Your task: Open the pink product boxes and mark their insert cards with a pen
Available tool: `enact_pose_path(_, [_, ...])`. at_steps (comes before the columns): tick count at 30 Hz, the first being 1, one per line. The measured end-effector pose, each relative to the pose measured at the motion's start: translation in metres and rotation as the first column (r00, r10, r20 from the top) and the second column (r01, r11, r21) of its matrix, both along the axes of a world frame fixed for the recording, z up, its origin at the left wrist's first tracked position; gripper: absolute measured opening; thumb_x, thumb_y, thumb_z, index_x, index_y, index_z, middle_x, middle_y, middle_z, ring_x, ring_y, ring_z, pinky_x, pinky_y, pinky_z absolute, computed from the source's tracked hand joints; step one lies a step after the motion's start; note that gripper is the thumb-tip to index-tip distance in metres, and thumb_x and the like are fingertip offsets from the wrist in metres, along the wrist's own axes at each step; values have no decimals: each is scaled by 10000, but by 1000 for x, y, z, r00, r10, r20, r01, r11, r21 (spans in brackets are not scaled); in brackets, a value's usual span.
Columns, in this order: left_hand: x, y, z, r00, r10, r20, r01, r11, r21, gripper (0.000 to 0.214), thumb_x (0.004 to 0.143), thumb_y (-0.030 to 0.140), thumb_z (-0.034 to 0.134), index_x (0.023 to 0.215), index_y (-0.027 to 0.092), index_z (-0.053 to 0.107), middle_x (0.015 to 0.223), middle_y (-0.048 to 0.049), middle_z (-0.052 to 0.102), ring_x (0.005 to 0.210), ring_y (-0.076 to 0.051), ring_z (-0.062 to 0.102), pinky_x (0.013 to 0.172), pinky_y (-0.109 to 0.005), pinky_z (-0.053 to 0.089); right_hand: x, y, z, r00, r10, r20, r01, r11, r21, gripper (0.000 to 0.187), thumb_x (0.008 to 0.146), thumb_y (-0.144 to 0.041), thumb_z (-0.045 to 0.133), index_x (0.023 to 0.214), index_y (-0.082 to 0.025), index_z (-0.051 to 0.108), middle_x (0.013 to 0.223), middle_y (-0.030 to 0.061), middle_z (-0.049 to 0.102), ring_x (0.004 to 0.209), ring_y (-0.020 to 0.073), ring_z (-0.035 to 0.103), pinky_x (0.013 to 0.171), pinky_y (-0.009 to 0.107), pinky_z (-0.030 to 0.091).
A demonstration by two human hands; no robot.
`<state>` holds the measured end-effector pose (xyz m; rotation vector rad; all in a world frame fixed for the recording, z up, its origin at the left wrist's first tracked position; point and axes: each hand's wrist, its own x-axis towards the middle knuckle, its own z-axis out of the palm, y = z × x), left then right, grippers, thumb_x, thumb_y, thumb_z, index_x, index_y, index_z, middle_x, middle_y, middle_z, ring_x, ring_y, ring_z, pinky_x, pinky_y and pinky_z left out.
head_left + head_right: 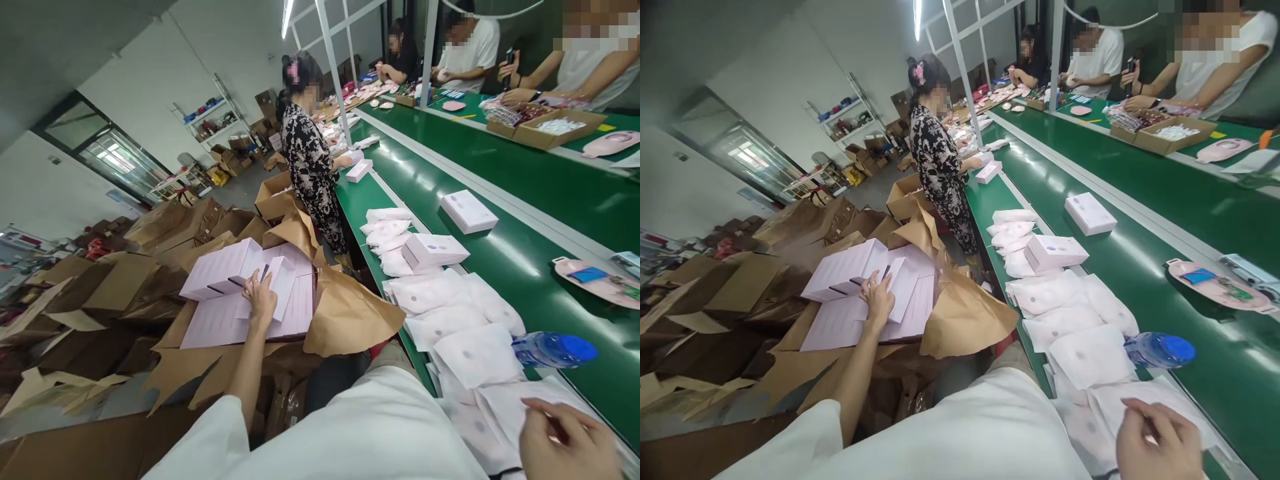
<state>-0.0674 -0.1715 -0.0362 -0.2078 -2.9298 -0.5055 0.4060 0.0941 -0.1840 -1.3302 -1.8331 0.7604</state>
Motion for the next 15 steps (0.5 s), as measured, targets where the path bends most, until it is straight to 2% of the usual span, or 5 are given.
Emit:
enact_pose_path(3, [14, 13, 15, 993, -113, -43, 116, 991, 61, 762, 826, -24, 523, 1523, 190, 744, 1664, -177, 680, 1603, -361, 583, 1414, -551, 402, -44, -10, 24, 987, 15, -162, -24, 998, -54, 236, 983, -421, 637, 861, -246, 739, 949, 139, 726, 814, 348, 711, 784, 535, 607])
enact_pose_path(6, [56, 42, 25, 947, -262, -185, 304, 917, 259, 846, 856, 4, 522, 1679, 196, 577, 1721, -148, 627, 1668, -293, 526, 1430, -426, 393, -87, -35, 57, 933, 156, -325, -231, 951, -206, 298, 1030, -530, 699, 1077, -246, 778, 1065, 101, 816, 809, 288, 783, 700, 426, 663])
enact_pose_path(10, [152, 93, 19, 888, -453, -75, 372, 613, 697, 1068, 917, 104, 626, 1846, 306, 140, 1761, -162, 560, 1661, -287, 540, 1367, -437, 475, -132, -59, 108, 808, 295, -511, -425, 892, -157, 489, 1137, -564, 659, 1549, -306, 607, 1596, 142, 709, 1345, 287, 774, 1048, 451, 706])
enact_pose_path(13, [206, 119, 12, 720, -677, 149, 207, 416, 886, 1051, 953, 317, 784, 1816, 355, 187, 1829, -148, 465, 1683, -327, 515, 1317, -432, 532, -139, -55, 128, 852, 192, -487, -270, 958, -94, 427, 1149, -545, 644, 1481, -276, 641, 1482, 151, 771, 1258, 274, 809, 958, 407, 727])
enact_pose_path(15, [218, 132, 11, 512, -832, 214, 130, 322, 938, 1171, 838, 563, 955, 1777, 336, 293, 1786, -166, 515, 1634, -381, 564, 1272, -456, 578, -126, -48, 130, 894, 68, -442, -119, 989, -87, 353, 1153, -530, 625, 1345, -243, 698, 1249, 131, 844, 1050, 261, 843, 827, 363, 717])
